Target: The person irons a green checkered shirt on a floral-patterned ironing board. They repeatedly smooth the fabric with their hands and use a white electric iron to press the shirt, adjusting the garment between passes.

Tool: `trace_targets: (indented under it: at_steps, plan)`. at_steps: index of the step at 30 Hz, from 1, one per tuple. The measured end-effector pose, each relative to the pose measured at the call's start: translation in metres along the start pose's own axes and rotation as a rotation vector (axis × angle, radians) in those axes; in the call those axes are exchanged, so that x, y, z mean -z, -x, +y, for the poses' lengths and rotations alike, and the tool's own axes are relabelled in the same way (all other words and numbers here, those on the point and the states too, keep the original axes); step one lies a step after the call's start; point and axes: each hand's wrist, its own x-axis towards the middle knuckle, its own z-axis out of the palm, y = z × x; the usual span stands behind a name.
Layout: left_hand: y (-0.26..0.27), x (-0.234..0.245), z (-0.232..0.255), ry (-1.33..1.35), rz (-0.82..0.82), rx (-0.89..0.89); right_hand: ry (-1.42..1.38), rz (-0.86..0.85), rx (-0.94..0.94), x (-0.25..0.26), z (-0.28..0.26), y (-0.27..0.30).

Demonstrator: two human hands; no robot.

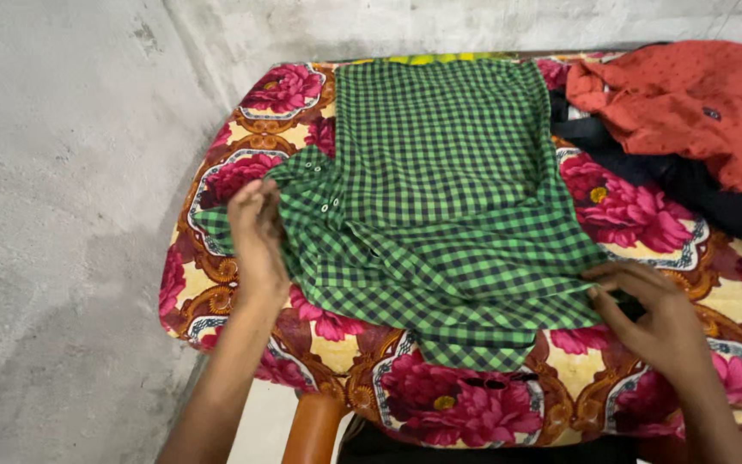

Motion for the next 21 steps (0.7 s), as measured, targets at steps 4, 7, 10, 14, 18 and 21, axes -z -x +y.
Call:
trace_targets:
  at_steps: [4, 7, 10, 14, 18, 21]
  plan:
    - [-0.001, 0.014, 0.008, -0.891, -0.276, -0.375, 0.061, 0.039, 0.044, 0.006, -0.022, -0.003]
    - [-0.009, 0.017, 0.013, -1.104, -0.251, -0.371, 0.143, 0.005, 0.107, 0.003, -0.03, -0.004]
    - [-0.032, 0.03, 0.022, -1.108, -0.489, -0.167, 0.095, 0.021, 0.108, 0.003, -0.02, 0.001]
    - [-0.042, 0.058, 0.033, -0.621, -0.623, -0.172, 0.078, 0.133, 0.043, 0.0, -0.003, 0.015]
    - [-0.016, 0.075, 0.044, -0.695, -0.359, -0.345, 0.157, 0.236, 0.044, -0.005, 0.015, 0.025]
    - [0.008, 0.067, 0.051, -0.861, -0.33, -0.317, 0.228, 0.299, 0.072, -0.003, 0.016, 0.032]
